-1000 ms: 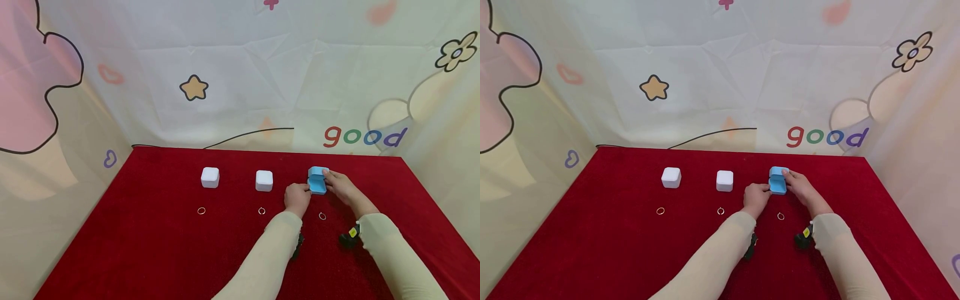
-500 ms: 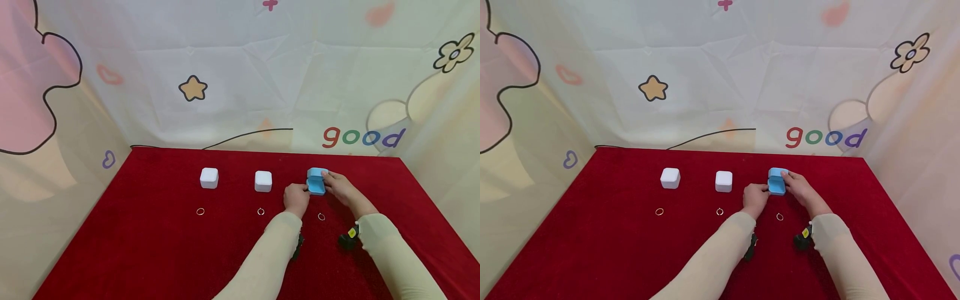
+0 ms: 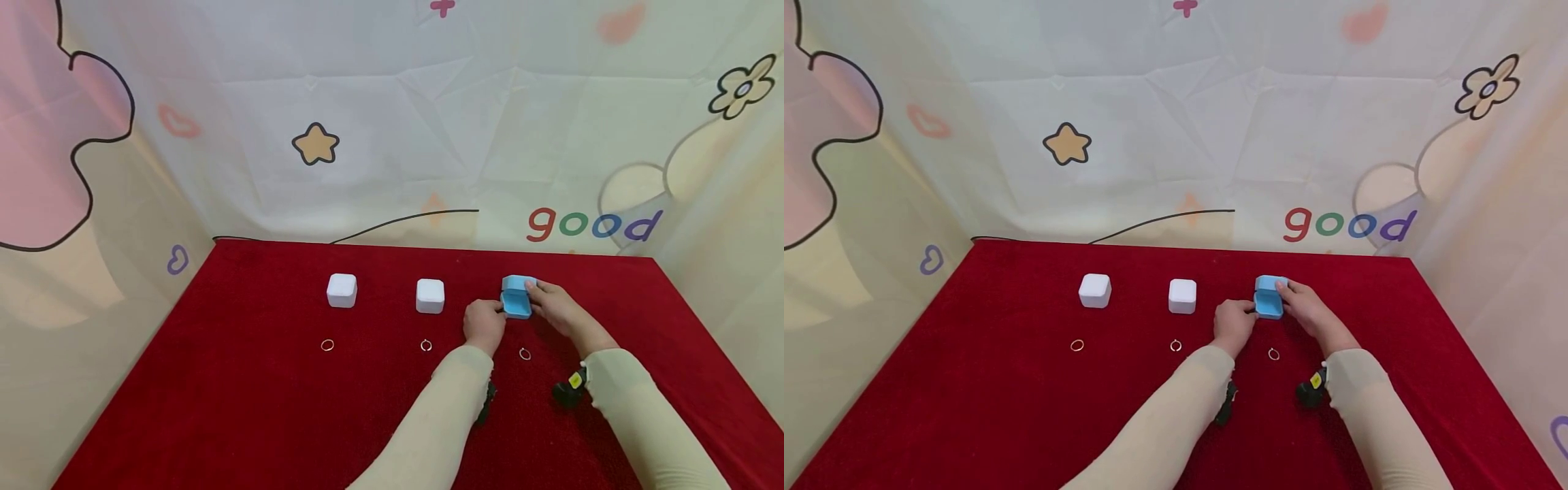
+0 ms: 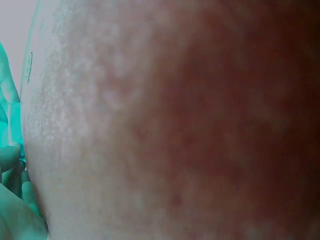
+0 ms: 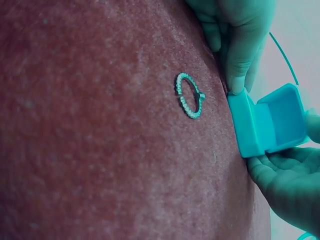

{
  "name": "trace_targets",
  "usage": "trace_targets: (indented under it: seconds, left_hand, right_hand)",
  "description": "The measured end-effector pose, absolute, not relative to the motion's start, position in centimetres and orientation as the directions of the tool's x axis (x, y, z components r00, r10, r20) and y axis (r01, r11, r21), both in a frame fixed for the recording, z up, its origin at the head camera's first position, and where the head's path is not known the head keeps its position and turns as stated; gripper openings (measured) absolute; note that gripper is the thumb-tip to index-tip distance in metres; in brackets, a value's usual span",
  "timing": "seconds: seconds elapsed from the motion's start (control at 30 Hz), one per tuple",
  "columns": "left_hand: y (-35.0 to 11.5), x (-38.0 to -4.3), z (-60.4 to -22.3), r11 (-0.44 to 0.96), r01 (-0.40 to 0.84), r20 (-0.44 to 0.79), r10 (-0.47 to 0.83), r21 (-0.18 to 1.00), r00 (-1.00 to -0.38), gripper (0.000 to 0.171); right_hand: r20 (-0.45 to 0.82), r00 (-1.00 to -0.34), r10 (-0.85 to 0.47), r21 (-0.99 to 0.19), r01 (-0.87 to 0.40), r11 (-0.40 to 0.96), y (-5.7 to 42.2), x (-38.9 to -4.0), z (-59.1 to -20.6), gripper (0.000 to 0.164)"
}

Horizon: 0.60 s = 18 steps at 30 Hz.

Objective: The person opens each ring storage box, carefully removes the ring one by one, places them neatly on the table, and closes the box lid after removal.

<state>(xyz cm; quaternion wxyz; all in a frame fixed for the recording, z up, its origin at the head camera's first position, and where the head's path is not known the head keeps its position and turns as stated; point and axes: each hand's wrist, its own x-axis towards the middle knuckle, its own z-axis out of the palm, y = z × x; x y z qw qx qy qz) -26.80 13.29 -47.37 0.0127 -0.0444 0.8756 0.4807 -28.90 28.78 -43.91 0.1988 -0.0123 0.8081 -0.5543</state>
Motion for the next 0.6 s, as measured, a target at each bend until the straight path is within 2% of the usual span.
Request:
trace_targets:
  seconds: [0.2,0.6]
  left_hand:
    - [13.06,-26.56,-47.17,0.551,-0.060,-0.029,-0.065,0.832,-0.997,0.022]
    - [12.98,-26.58,-46.98,0.525,-0.080,-0.052,-0.067,0.847,-0.996,0.022]
  right_hand:
    - [-0.290,-0.921,-0.260,-0.908,0.178,0.380,28.74,-28.98,-44.08,0.064]
    - [-0.288,-0.914,-0.286,-0.914,0.173,0.368,29.02,-29.03,-44.18,0.060]
